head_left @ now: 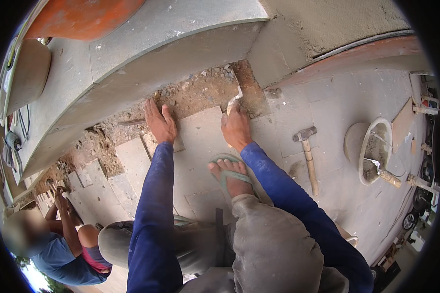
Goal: The person is laying floor tiles in an outdoor area. They use a trowel to spread mortar and a hammer to tap the tiles into place, working alongside another person who is also laying tiles.
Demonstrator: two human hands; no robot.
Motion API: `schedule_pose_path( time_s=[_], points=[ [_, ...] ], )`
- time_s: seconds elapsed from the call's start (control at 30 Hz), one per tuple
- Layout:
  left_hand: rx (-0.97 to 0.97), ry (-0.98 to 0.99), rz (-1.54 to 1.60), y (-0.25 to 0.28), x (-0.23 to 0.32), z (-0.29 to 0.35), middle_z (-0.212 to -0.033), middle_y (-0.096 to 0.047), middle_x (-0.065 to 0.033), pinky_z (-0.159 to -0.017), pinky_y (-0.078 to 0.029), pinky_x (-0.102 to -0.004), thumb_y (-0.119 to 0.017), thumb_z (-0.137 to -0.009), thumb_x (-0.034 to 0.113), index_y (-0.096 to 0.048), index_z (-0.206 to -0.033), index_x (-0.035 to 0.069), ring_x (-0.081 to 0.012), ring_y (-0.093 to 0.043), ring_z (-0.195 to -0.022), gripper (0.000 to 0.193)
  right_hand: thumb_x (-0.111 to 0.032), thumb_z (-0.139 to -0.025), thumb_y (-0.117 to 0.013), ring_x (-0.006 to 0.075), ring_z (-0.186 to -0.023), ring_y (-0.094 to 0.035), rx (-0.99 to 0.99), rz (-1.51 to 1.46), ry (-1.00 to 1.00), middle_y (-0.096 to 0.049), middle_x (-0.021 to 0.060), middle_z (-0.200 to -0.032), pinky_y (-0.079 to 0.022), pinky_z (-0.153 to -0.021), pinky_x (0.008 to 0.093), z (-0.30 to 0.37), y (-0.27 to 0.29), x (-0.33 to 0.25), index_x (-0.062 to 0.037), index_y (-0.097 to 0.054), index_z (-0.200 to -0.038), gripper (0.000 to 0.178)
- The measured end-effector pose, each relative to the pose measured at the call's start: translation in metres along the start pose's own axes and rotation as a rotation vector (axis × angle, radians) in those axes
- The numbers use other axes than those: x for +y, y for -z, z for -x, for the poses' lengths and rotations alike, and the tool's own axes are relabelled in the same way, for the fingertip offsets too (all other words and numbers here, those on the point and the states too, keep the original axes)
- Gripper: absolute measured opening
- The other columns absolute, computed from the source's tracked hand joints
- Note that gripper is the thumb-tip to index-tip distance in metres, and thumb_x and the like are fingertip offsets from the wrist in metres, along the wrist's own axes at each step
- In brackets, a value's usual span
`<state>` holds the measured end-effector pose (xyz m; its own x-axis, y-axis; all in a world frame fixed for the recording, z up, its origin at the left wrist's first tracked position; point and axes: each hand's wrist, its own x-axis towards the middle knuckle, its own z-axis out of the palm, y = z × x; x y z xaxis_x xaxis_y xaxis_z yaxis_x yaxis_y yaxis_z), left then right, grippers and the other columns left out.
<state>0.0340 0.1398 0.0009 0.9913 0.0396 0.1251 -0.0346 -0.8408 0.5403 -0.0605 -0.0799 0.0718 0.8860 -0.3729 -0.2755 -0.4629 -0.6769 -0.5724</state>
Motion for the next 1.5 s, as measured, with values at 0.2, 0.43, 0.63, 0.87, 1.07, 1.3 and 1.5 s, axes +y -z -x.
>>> schedule_pose_path(
  time_s=[0.2,0.43,0.63,0.87,1.07,1.3,1.5],
  points=[
    [0.082,0.015,0.086,-0.009,-0.02,0.02,-0.158,-0.035,-0.0204,-0.122,-0.016,-0.0525,-0.031,-0.107,0.049,-0.037,-0.15,-0.002,-0.0371,-0.023,-0.151,0.067,-0.016,-0.094,-0.058,0.0505,-0.107,-0.058,-0.234,-0.147,0.132,-0.056,0.0407,-0.113,-0.048,-0.094,0.0519,0.035,-0.058,-0.062,0.0178,-0.033,-0.137,0.06],
    [0.318,0.295,0.088,-0.001,-0.04,0.024,-0.16,-0.03,-0.0234,-0.122,-0.014,-0.0528,-0.027,-0.108,0.049,-0.036,-0.151,-0.002,-0.0374,-0.022,-0.151,0.068,-0.016,-0.093,-0.059,0.047,-0.097,-0.063,0.296,-0.048,0.15,-0.059,0.0349,-0.111,-0.052,-0.084,0.0504,0.027,-0.034,-0.021,0.0178,-0.034,-0.136,0.059],
    [0.186,0.322,0.007,-0.009,-0.045,0.039,-0.161,-0.029,-0.0225,-0.123,-0.011,-0.0525,-0.025,-0.108,0.052,-0.034,-0.152,-0.002,-0.0385,-0.019,-0.152,0.07,-0.019,-0.094,-0.056,0.0496,-0.097,-0.064,0.0,-0.094,-0.071,-0.064,0.0373,-0.106,-0.051,-0.087,0.0531,0.004,-0.044,-0.054,0.0193,-0.037,-0.128,0.055],
    [0.187,0.19,0.111,-0.021,-0.01,0.043,-0.161,-0.027,-0.0224,-0.123,-0.01,-0.0524,-0.021,-0.106,0.055,-0.035,-0.151,-0.002,-0.039,-0.019,-0.152,0.074,-0.016,-0.092,-0.055,0.0488,-0.099,-0.063,-0.185,-0.167,-0.039,-0.062,0.0402,-0.103,-0.05,-0.088,0.0523,0.033,-0.059,-0.068,0.0261,-0.027,-0.134,0.065],
    [0.317,0.172,0.125,0.004,-0.03,0.048,-0.159,-0.033,-0.0214,-0.122,-0.016,-0.0517,-0.032,-0.108,0.039,-0.038,-0.149,-0.002,-0.0376,-0.024,-0.15,0.058,-0.013,-0.091,-0.056,0.0522,-0.097,-0.062,0.024,-0.124,0.046,-0.059,0.0384,-0.108,-0.052,-0.081,0.0531,0.033,-0.048,-0.064,0.0161,-0.035,-0.126,0.05],
    [0.297,0.381,-0.094,0.01,-0.039,0.051,-0.147,-0.051,-0.0168,-0.118,-0.026,-0.0486,-0.05,-0.096,0.013,-0.054,-0.137,0.003,-0.0347,-0.038,-0.143,0.042,-0.014,-0.091,-0.055,0.0481,-0.091,-0.066,0.031,-0.1,0.076,-0.066,0.0347,-0.098,-0.052,-0.079,0.0542,0.024,-0.074,-0.053,0.0175,-0.033,-0.134,0.057],
    [-0.102,-0.029,-0.2,0.056,-0.101,-0.013,-0.131,-0.064,-0.0085,-0.117,-0.027,-0.0562,-0.059,-0.087,0.008,-0.07,-0.118,0.014,-0.0337,-0.047,-0.135,0.034,-0.019,-0.096,-0.055,0.0503,-0.109,-0.059,-0.193,-0.04,0.053,-0.058,0.0379,-0.117,-0.046,-0.096,0.0516,0.05,-0.062,-0.083,0.02,-0.03,-0.139,0.064]
  ],
)
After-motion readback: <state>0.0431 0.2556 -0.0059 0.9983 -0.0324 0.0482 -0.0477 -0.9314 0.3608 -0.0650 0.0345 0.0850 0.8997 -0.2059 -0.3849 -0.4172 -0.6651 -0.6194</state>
